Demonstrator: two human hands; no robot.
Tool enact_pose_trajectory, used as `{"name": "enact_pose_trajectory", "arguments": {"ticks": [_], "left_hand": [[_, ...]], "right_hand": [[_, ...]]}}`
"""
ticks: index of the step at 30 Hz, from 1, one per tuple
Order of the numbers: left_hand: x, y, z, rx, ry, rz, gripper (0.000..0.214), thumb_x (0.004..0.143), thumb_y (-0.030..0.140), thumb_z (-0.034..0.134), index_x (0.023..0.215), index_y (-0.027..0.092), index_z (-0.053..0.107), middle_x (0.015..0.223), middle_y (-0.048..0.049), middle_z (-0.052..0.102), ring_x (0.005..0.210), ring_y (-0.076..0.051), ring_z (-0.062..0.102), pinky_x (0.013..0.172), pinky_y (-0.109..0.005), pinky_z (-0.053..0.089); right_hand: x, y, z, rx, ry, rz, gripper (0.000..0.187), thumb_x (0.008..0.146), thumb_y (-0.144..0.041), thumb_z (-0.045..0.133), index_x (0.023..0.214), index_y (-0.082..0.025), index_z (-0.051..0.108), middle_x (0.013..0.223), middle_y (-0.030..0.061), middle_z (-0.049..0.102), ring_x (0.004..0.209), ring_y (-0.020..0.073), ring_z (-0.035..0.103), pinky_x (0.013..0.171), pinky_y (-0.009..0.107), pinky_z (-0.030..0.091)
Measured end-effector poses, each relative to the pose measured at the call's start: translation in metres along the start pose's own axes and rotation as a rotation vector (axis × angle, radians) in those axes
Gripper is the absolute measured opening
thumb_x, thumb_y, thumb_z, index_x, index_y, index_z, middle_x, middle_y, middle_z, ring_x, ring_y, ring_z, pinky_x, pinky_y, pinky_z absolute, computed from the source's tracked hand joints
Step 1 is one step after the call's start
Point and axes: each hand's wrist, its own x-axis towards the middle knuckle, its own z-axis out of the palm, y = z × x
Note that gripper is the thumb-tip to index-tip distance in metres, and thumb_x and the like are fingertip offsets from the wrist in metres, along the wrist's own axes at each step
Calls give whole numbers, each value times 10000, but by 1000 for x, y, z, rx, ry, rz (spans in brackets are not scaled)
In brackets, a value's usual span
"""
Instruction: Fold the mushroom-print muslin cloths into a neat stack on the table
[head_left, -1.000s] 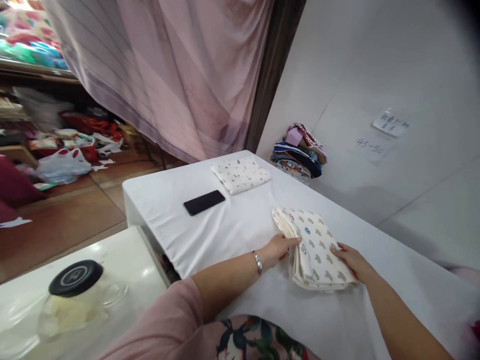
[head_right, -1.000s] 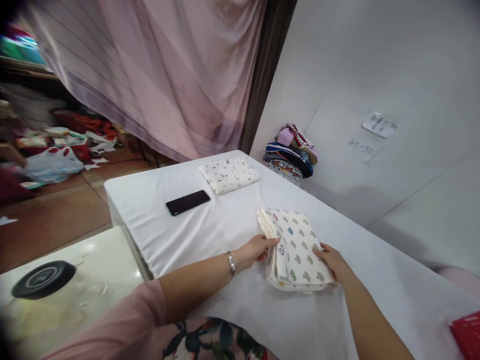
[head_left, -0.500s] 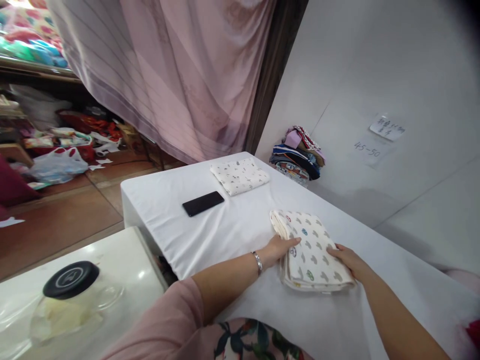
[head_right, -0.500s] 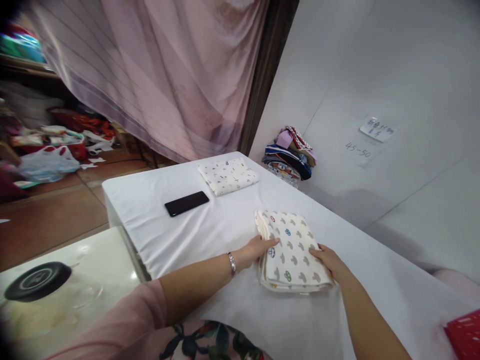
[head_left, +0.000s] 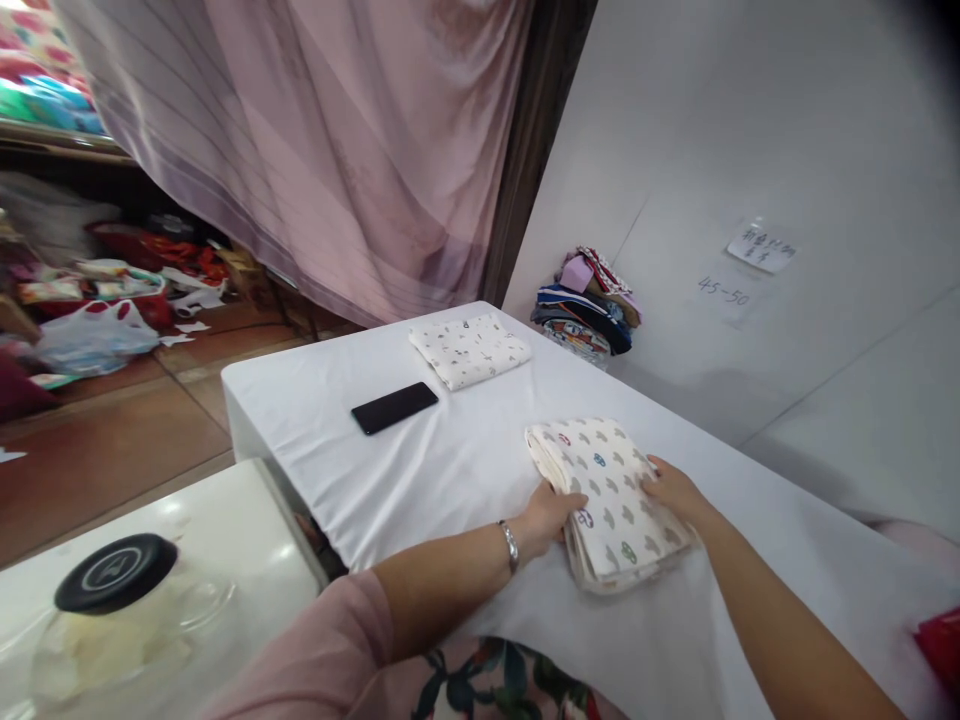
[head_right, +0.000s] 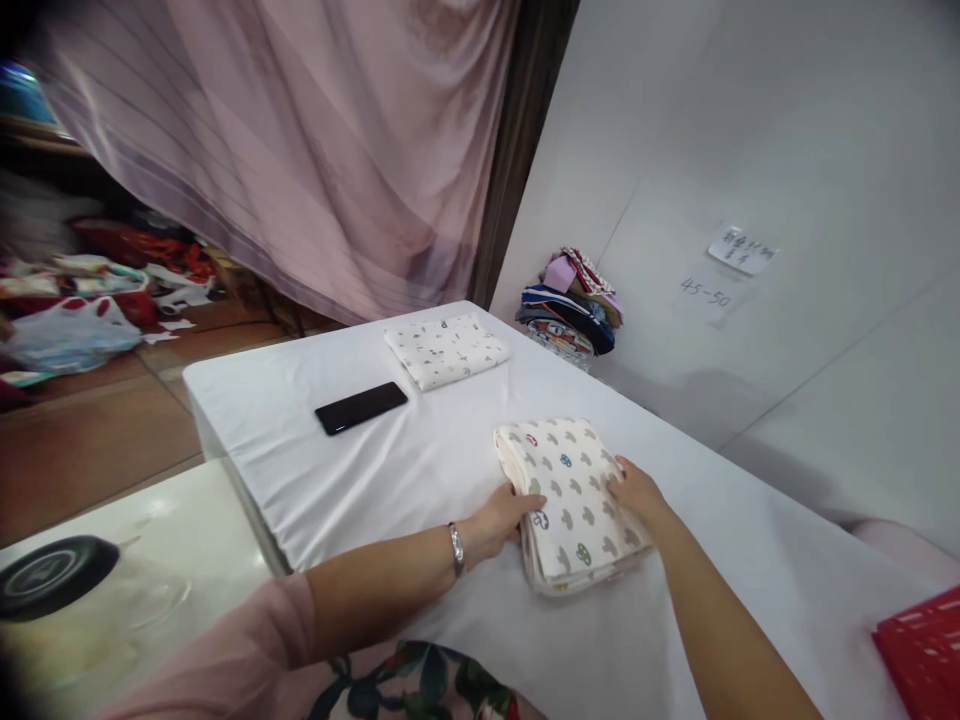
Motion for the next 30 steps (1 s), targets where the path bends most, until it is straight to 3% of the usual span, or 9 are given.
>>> {"name": "enact_pose_trajectory", "arguments": {"ticks": [4,6,8,12,22,25,27,30], "left_hand": [[4,-5,0,-23,-11,17,427,718,181,626,1127,145,507,1028,-137,663,853,-257,647,626,-363,537],[5,-7,1,-38,-8,23,429,720,180,626,1128,145,499,1012,-135,664,835,-251,648,620,-359,536],[4,-7,2,-50,4,29,441,712,177,637,1128,149,493,980,-124,668,817,-240,649,617,-348,534],[3,-7,2,-69,34,43,455,705,176,647,1131,154,489,937,-109,666,779,-221,644,608,-341,528],[0,-9,-3,-81,11,28,419,701,153,648,1095,157,505,912,-95,671,772,-219,644,606,-334,526],[0,-8,-6,-62,8,1,374,723,149,619,1077,147,501,947,-110,671,781,-222,648,617,-345,532],[-1,-7,-7,-60,-2,-12,358,735,156,608,1075,146,497,994,-123,664,804,-227,651,633,-355,537],[-3,-6,-8,-61,-8,-18,369,740,174,613,1088,145,493,1044,-142,653,846,-240,650,653,-367,542]], "right_hand": [[-12,-44,14,6,262,-399,516,758,-257,494,1269,-184,518,1317,91,510,1226,248,449,1035,402,347],[-19,-69,30,65,273,-607,488,822,-335,453,1288,-196,496,1371,73,459,1270,221,400,1061,397,321],[-22,-88,49,52,191,-720,484,861,-364,407,1306,-190,480,1402,72,423,1318,219,332,1088,425,274],[-18,-100,79,-45,-36,-643,475,911,-364,292,1323,-207,470,1415,57,408,1344,236,286,1090,507,219],[-19,-93,82,61,-34,-653,441,911,-369,325,1297,-249,502,1411,32,415,1352,222,270,1103,507,181],[-14,-92,73,112,-8,-658,426,879,-374,392,1248,-234,553,1385,41,452,1338,210,300,1108,453,218],[-5,-83,58,128,110,-588,425,856,-369,429,1219,-205,575,1382,55,453,1333,204,309,1114,399,226],[9,-58,28,119,210,-248,473,827,-365,485,1262,-183,528,1416,74,400,1333,227,303,1111,364,226]]}}
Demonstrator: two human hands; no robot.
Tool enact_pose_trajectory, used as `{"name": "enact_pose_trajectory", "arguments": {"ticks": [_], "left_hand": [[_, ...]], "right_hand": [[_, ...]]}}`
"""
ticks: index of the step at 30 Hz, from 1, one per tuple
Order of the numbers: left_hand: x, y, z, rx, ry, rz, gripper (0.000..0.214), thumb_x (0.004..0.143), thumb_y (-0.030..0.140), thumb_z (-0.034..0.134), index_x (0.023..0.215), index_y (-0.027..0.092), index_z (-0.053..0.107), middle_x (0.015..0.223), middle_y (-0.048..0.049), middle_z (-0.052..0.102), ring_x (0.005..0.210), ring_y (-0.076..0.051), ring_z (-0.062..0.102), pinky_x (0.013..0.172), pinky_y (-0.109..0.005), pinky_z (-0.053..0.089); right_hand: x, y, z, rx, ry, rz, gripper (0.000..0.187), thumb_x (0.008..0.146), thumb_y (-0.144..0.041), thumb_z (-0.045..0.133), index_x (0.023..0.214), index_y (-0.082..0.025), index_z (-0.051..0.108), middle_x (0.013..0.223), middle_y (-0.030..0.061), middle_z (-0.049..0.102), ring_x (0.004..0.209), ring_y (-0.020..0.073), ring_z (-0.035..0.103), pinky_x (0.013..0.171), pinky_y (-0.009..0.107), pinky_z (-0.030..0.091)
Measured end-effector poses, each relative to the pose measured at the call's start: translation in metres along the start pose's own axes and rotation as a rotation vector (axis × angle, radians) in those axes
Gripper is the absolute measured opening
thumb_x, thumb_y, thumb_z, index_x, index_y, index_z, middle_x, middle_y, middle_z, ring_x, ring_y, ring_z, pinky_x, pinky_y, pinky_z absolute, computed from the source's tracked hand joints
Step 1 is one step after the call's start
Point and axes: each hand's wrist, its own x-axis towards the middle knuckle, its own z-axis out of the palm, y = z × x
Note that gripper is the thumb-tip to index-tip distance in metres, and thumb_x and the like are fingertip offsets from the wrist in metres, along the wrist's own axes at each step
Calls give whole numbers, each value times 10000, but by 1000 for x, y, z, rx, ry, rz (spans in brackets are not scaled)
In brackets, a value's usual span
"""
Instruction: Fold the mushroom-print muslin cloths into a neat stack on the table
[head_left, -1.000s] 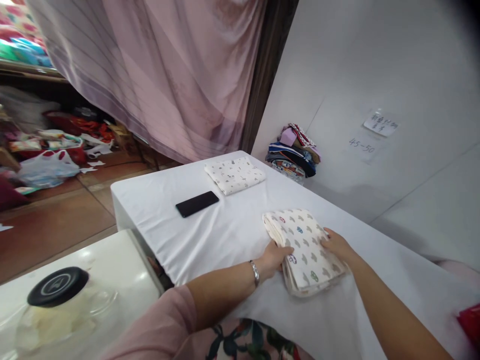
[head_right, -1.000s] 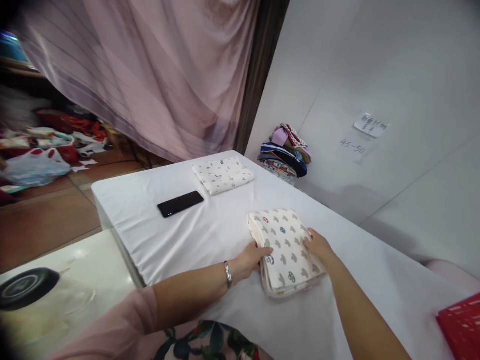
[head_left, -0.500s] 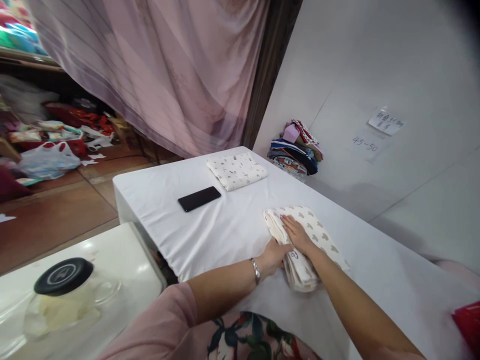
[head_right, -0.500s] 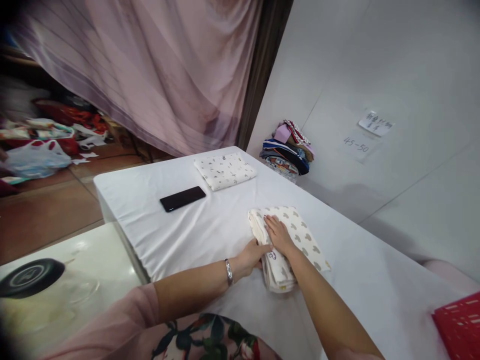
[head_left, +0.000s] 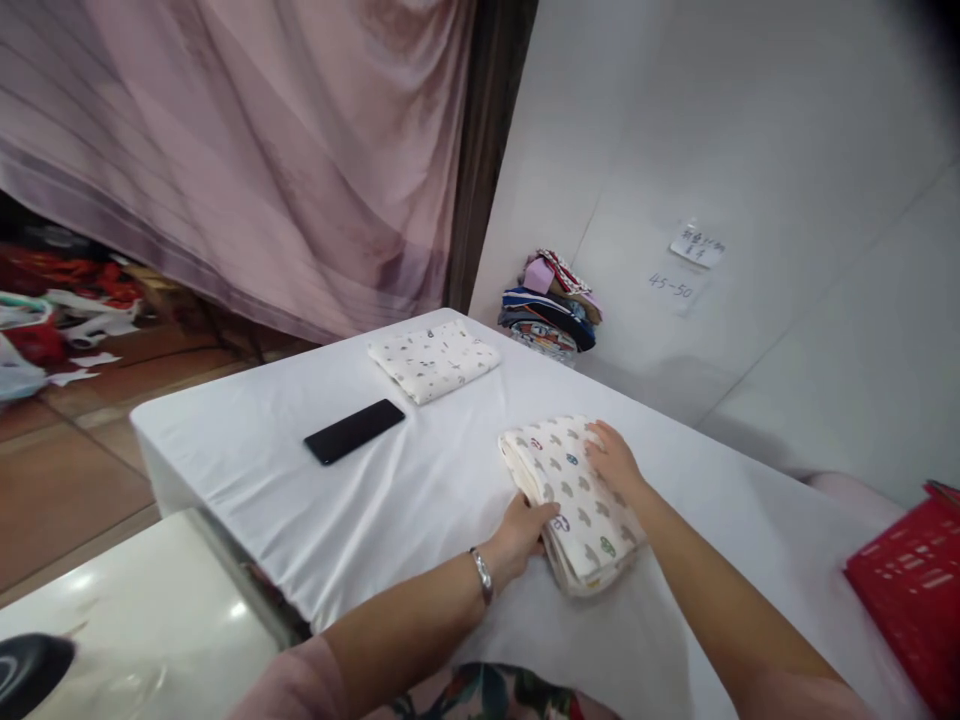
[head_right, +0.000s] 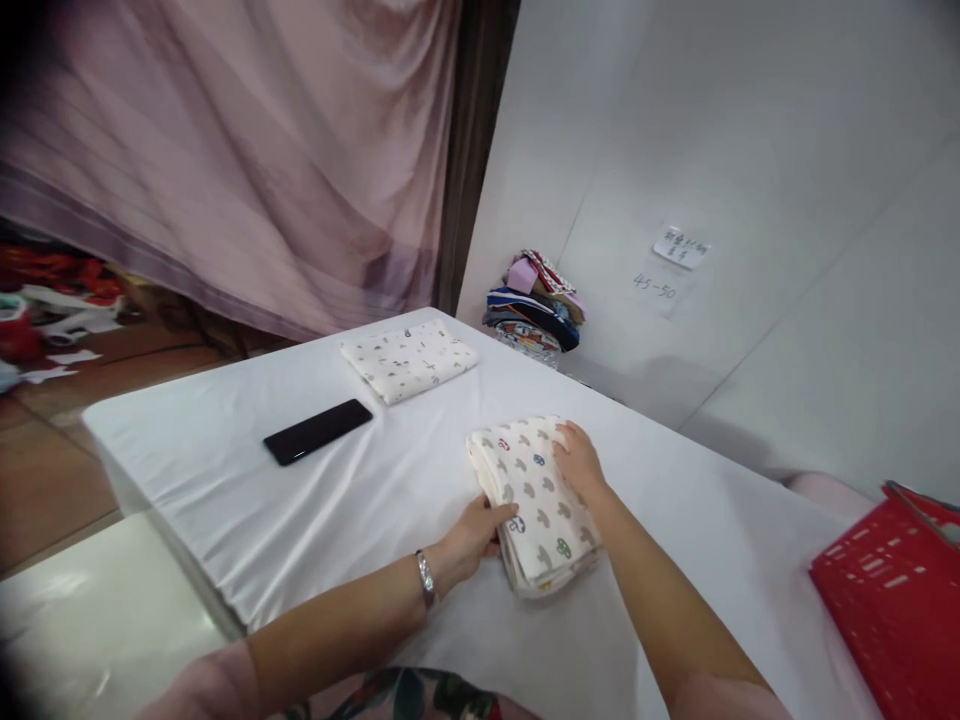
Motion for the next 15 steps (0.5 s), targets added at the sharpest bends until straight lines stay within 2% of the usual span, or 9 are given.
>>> {"name": "enact_pose_trajectory", "arguments": {"ticks": [3,5,7,9,12,15], "left_hand": [[-2,2,0,-7,-31,-8,406,741,215,633,1114,151,488,1057,-150,651,878,-255,648,670,-381,542],[-2,4,0,-20,-65,-12,438,748,282,644,1137,165,480,1059,-147,652,894,-265,646,674,-393,542],[0,5,-1,-20,-83,-16,466,751,346,646,1148,172,475,1045,-147,657,888,-273,648,665,-402,542],[3,5,-1,2,-67,-19,456,747,346,648,1130,163,480,1018,-150,664,867,-275,652,647,-397,541],[4,4,1,6,-23,-7,392,746,261,634,1094,155,488,998,-141,668,836,-258,657,630,-371,540],[2,2,5,-32,12,36,361,755,209,603,1092,165,483,1012,-125,664,824,-234,658,643,-354,543]], "right_hand": [[7,27,-25,29,-148,356,558,806,-440,534,1295,-179,479,1369,120,454,1265,271,404,1043,388,322],[7,41,-35,78,-259,442,527,787,-514,542,1185,-170,567,1230,133,578,1125,271,538,920,372,434],[7,48,-39,123,-348,469,491,745,-563,573,1022,-164,644,1073,122,664,958,250,626,774,327,499],[8,51,-38,174,-407,492,491,689,-570,632,950,-156,659,975,117,694,841,237,655,683,305,511],[11,48,-35,249,-370,481,522,637,-530,694,977,-137,650,907,121,703,776,239,659,647,307,506],[15,44,-32,262,-275,402,518,684,-522,653,1029,-135,635,889,108,705,772,229,656,656,295,498]]}}
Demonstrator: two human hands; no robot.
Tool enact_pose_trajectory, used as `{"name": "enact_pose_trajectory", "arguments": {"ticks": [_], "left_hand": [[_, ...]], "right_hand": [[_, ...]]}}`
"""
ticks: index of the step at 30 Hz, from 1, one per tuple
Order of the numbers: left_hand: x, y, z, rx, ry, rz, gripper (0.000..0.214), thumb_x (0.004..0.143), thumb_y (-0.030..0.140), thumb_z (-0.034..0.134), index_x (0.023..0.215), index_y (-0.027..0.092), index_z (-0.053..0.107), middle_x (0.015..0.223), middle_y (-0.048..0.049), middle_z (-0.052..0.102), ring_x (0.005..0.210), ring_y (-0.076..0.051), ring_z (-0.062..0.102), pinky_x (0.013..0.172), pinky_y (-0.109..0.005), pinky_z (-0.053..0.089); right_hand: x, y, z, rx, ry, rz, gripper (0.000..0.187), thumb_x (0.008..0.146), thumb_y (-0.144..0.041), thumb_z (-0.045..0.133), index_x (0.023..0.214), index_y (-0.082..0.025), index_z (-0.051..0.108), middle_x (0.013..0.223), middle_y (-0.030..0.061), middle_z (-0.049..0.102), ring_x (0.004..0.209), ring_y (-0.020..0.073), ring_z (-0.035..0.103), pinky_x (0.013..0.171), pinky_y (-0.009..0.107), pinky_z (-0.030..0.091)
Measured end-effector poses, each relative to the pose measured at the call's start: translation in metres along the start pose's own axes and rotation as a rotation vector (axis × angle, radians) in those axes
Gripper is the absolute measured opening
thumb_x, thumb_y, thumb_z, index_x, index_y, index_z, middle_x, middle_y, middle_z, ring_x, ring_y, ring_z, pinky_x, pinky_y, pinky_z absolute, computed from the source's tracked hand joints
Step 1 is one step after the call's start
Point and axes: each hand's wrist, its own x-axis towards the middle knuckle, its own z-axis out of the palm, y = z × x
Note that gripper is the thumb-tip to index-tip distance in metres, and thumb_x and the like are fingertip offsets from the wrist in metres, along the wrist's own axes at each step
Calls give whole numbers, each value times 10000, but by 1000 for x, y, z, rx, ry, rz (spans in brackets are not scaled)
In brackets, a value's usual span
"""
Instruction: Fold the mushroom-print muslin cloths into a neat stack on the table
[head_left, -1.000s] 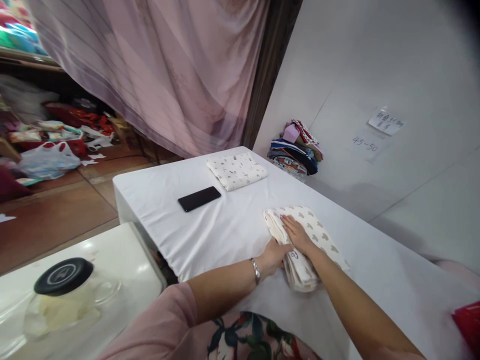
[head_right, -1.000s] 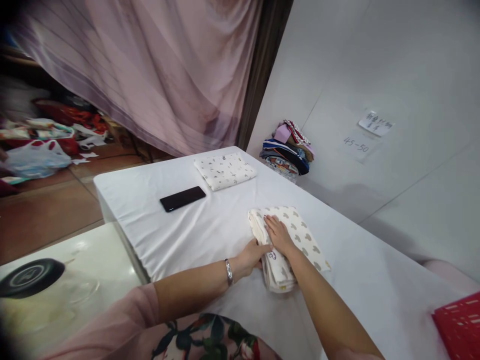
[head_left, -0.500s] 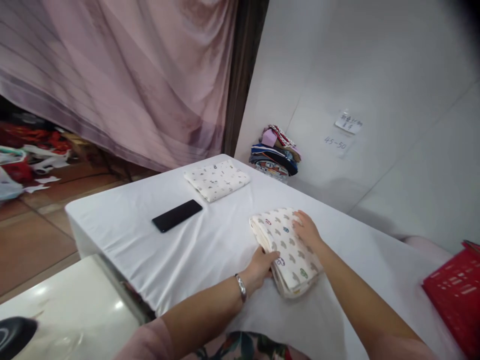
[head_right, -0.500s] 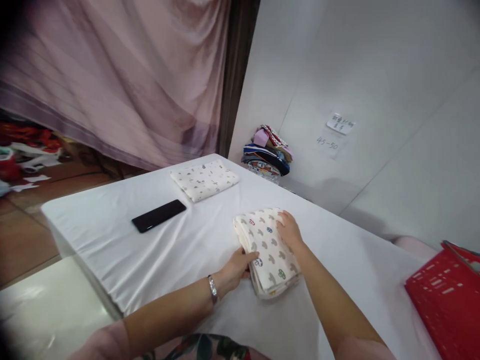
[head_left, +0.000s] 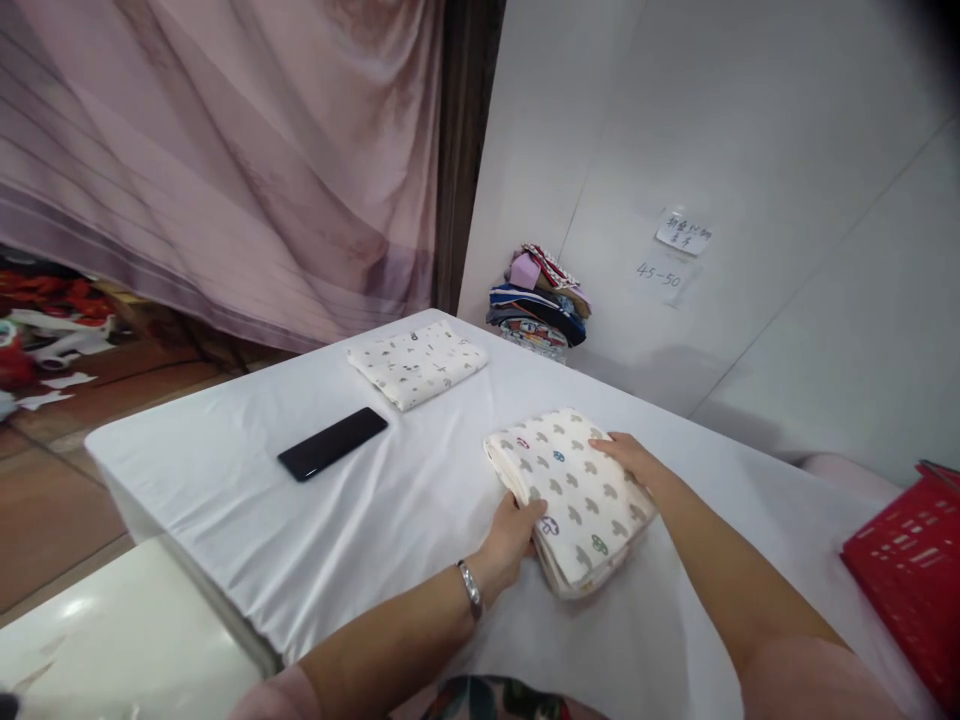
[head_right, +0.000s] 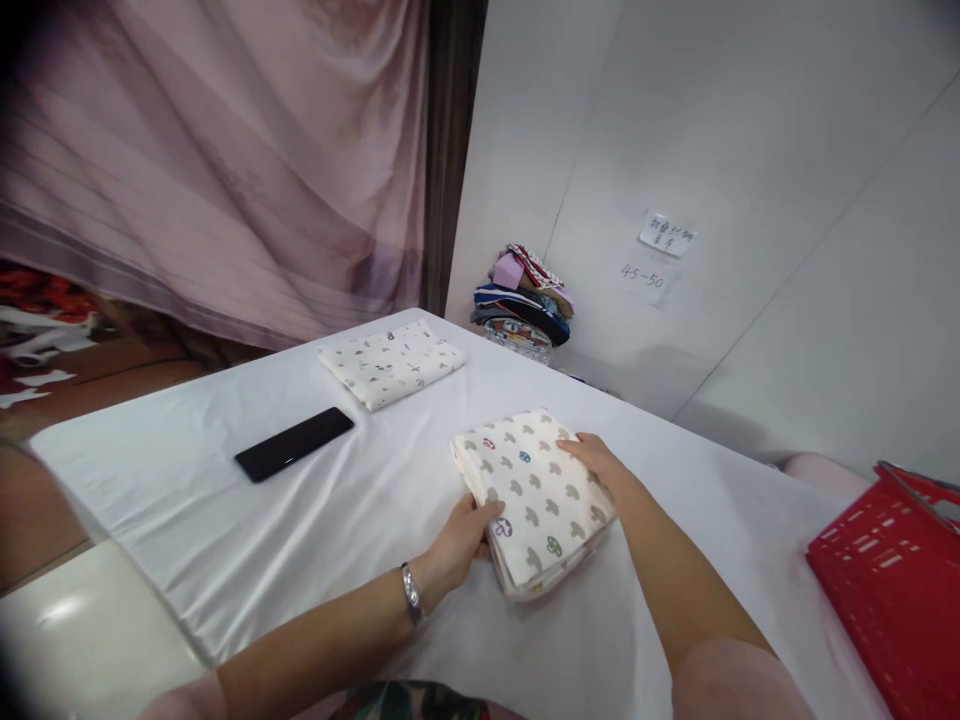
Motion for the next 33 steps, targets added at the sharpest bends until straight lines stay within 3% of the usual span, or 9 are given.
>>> {"name": "enact_pose_trajectory", "arguments": {"ticks": [5,9,13,16,20,23,27,30,33], "left_hand": [[0,-3,6,3,6,-17,361,773,192,587,1112,172,466,1016,-112,662,832,-213,656,688,-347,545],[4,-5,4,16,-5,-52,379,771,247,619,1109,164,467,1017,-126,657,817,-219,656,701,-379,544],[3,-8,4,-9,-2,-31,406,759,292,648,1098,160,469,1000,-125,656,801,-216,655,695,-380,541],[0,-10,7,-22,-9,-18,351,782,278,613,1080,154,475,970,-119,659,782,-206,654,687,-367,536],[-8,-9,4,-29,-56,-24,321,758,221,604,1049,145,493,954,-114,660,758,-203,652,691,-364,525],[-16,-6,-5,-42,-132,-64,301,714,217,631,984,124,535,943,-119,660,750,-198,648,729,-360,511],[-27,-4,-18,11,-207,-124,255,712,287,621,904,120,600,898,-101,663,758,-173,632,757,-315,474],[-31,-8,-19,43,-232,-156,223,709,305,605,861,143,620,836,-63,657,711,-144,605,717,-283,451],[-33,-14,-12,27,-247,-169,177,698,287,594,789,138,621,751,-47,635,644,-127,575,668,-263,439]], "right_hand": [[6,-7,6,-239,151,-93,462,707,-461,643,1037,-139,640,959,109,691,907,264,630,768,321,477],[-1,-20,19,-321,210,-153,514,724,-386,627,1177,-149,578,1207,145,584,1143,327,504,951,417,388],[-28,-40,55,-310,267,-594,493,829,-381,484,1275,-171,507,1336,103,489,1249,250,418,1050,384,318],[-46,-46,89,-322,54,-859,463,877,-395,417,1289,-203,505,1384,58,451,1308,223,347,1090,403,263],[-53,-47,108,-317,-114,-840,412,904,-373,367,1255,-250,546,1370,28,470,1317,224,340,1095,470,238],[-63,-49,101,-221,-79,-808,415,892,-396,391,1218,-223,582,1345,52,497,1317,225,339,1099,460,250],[-104,-40,91,-111,-21,-749,410,893,-427,408,1212,-239,583,1313,60,528,1266,224,416,1075,432,315],[-142,-19,91,-237,-26,-776,457,883,-425,443,1297,-241,499,1357,71,480,1265,242,417,1055,431,344],[-171,4,97,-469,88,-802,593,844,-409,507,1392,-239,357,1407,97,411,1297,292,363,1059,509,300]]}}
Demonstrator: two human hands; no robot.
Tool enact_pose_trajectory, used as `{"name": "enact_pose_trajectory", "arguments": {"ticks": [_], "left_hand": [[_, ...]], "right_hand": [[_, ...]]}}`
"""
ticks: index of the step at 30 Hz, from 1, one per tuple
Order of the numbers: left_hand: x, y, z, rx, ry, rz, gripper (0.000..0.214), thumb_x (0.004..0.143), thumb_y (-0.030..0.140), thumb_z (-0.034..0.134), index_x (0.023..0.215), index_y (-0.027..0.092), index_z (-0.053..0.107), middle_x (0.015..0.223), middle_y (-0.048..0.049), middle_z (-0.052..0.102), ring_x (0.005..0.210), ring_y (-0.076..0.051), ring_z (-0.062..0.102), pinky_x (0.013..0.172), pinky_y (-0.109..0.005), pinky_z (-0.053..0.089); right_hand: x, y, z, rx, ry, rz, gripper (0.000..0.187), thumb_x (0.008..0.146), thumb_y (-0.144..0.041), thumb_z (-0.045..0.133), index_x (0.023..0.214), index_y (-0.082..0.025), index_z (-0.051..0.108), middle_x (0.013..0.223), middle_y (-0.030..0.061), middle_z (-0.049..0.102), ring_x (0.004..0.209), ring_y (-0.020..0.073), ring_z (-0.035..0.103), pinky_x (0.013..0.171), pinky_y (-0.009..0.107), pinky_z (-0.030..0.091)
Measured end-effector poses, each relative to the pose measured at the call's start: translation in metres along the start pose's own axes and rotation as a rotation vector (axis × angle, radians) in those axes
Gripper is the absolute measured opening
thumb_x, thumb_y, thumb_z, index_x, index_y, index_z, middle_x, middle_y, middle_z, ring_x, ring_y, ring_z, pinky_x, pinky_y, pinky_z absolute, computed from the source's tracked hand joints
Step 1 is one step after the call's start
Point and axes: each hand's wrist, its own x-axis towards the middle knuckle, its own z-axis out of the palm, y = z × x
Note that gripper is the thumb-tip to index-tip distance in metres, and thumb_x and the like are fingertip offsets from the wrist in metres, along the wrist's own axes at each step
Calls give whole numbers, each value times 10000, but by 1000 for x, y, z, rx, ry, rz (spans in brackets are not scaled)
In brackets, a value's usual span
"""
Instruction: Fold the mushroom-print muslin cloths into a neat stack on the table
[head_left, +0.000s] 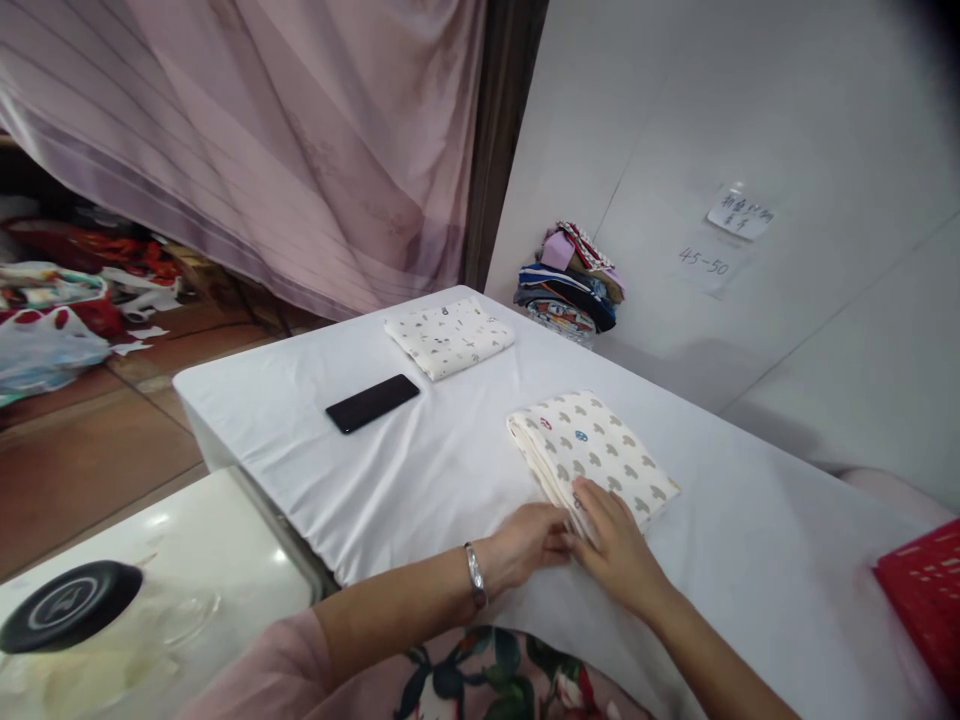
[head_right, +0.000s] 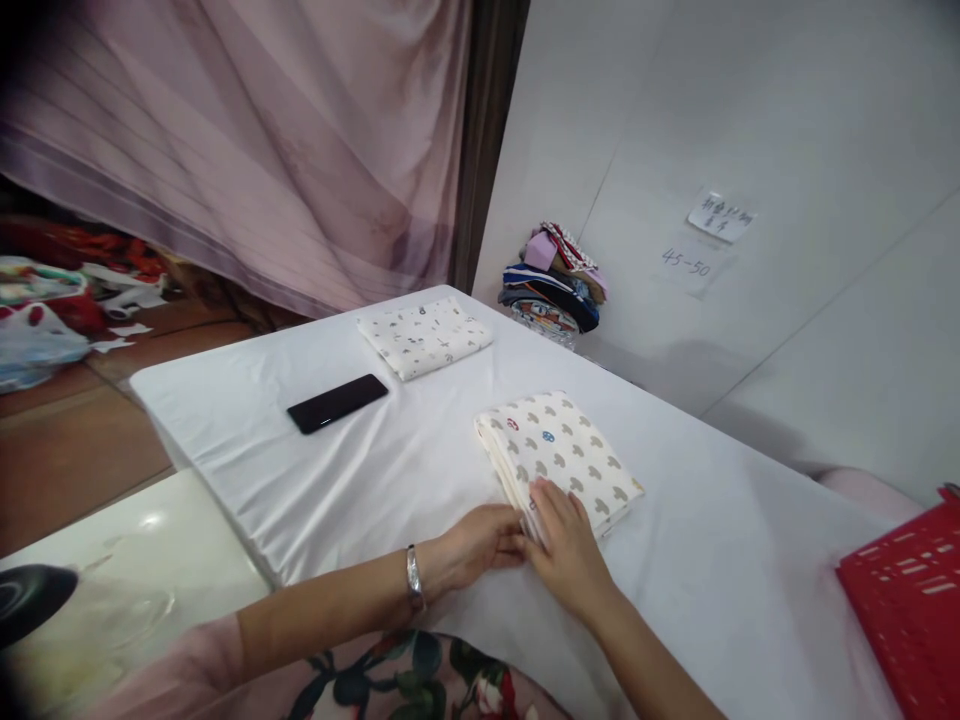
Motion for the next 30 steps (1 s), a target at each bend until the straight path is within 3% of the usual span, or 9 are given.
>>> {"name": "enact_pose_trajectory", "arguments": {"ticks": [3,8,11,14,16,19,21,26,30], "left_hand": [[0,0,11,-5,-16,-18,156,681,265,594,764,136,621,710,-40,616,642,-137,570,627,-254,425],[-2,6,23,47,0,62,98,636,176,598,731,156,615,705,-14,606,704,-145,560,652,-254,417],[-4,9,18,160,16,65,96,642,180,611,737,175,621,738,-5,624,763,-151,571,690,-252,424],[0,16,-3,353,-6,62,164,655,235,642,813,190,633,776,-20,644,765,-183,605,689,-280,456],[6,27,-24,567,155,226,182,684,232,620,860,185,631,789,-42,645,776,-209,611,725,-316,474],[20,47,-57,982,495,677,399,700,122,552,1092,194,577,1076,-73,604,1034,-234,541,938,-363,405],[30,59,-73,1231,564,815,551,688,82,528,1230,173,488,1257,-97,504,1197,-248,427,1015,-383,340],[53,71,-84,1580,406,911,727,683,56,502,1375,170,310,1460,-107,292,1345,-249,224,1060,-418,264],[67,79,-82,1677,276,1005,661,698,64,498,1339,156,362,1393,-128,393,1306,-247,299,1053,-420,258]], "right_hand": [[-19,-7,7,-186,60,20,679,822,-362,531,1431,-249,253,1452,116,332,1311,319,331,1035,537,305],[-20,-10,9,-263,138,68,756,777,-266,555,1442,-260,196,1490,118,239,1297,355,332,973,524,379],[-18,-3,4,-252,123,51,720,781,-161,468,1441,-265,199,1465,110,290,1275,327,376,968,487,412],[-17,6,-9,-230,163,59,716,789,-113,377,1447,-293,161,1408,75,375,1246,265,427,944,418,461],[-16,9,-21,-224,198,90,697,800,-128,363,1444,-305,166,1375,58,406,1232,245,443,906,379,493],[-10,11,-37,-221,221,112,655,812,-166,381,1430,-304,216,1333,56,440,1192,239,478,826,339,531],[-6,11,-43,-223,231,106,643,814,-180,393,1426,-296,230,1304,62,466,1172,239,492,812,334,533],[0,13,-50,-224,233,123,617,819,-199,398,1416,-272,259,1288,64,494,1150,238,510,815,335,526],[5,17,-57,-167,263,131,556,823,-215,402,1374,-253,345,1284,62,511,1154,228,509,894,347,488]]}}
